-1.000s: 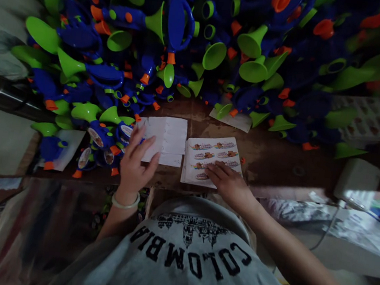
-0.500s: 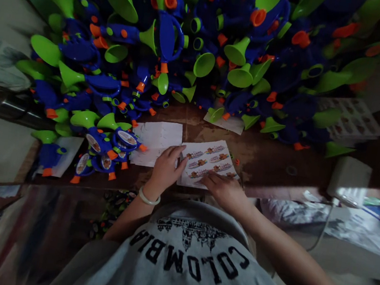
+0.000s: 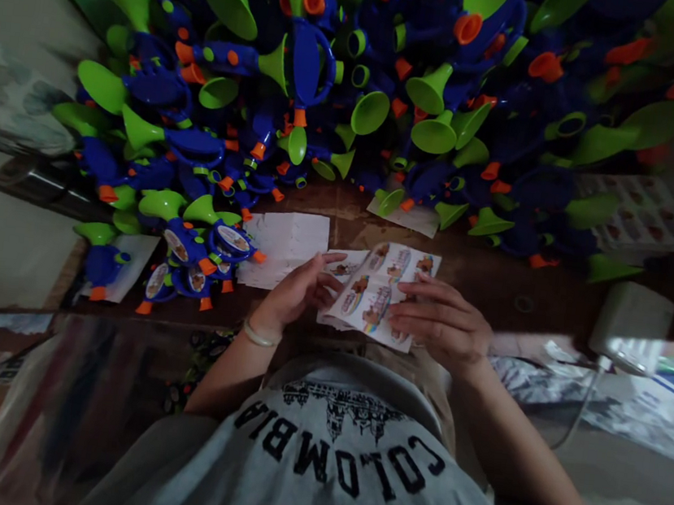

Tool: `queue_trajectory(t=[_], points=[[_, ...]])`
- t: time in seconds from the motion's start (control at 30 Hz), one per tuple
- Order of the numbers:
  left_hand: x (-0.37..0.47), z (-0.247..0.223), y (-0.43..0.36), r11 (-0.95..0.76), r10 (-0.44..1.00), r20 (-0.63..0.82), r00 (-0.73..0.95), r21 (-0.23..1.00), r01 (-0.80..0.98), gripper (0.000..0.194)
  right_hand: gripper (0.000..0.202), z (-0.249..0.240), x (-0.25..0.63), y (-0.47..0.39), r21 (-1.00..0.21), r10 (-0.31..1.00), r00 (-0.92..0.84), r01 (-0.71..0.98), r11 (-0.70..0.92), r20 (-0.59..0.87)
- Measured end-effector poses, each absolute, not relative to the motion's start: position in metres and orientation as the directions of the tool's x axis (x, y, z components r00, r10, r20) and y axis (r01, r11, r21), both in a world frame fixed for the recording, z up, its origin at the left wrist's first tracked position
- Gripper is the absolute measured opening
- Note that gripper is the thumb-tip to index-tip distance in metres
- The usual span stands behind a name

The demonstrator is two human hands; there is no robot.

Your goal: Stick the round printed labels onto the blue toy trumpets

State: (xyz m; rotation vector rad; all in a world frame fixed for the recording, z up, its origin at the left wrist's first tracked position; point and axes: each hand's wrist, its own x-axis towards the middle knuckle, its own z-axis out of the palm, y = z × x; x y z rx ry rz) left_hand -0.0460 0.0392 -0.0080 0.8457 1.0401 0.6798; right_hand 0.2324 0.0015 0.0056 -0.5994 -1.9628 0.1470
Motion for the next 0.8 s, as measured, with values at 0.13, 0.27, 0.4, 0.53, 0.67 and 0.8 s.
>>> queue_trajectory(t=[0.13,0.27,0.4,0.53,0.67,0.8], points=[[-0.037,-0.002,0.031,0.403,0.888,-0.300,0.349,0.873,-0.275,0.076,0.025,-0.003,0.228,0.003,-0.388,0.505,-0.319,0.364,0.847,0.802],[-0.037,-0.001,0.024,0.136,0.982,-0.114,0.149,0.980,-0.144,0.041,0.047,-0.025,0.221,0.002,-0.680,0.747,-0.064,0.370,0.633,0.661],[-0.041,0.004,0.022,-0.091,0.986,0.085,0.147,0.995,0.034,0.038,0.058,-0.035,0.211,0.000,-0.949,0.952,-0.045,0.073,0.306,0.303],[-0.047,0.010,0.022,-0.271,0.943,0.220,0.250,0.943,0.192,0.047,0.056,-0.028,0.203,0.002,-0.972,0.972,-0.026,0.027,0.232,0.232],[-0.050,0.017,0.020,-0.409,0.910,0.348,0.228,0.846,0.341,0.048,0.044,-0.013,0.201,0.003,-0.921,0.937,0.051,0.213,0.327,0.345],[-0.045,0.024,0.019,-0.429,0.900,0.421,0.114,0.809,0.401,0.020,0.021,0.001,0.198,-0.001,-0.810,0.880,0.109,0.455,0.370,0.463]])
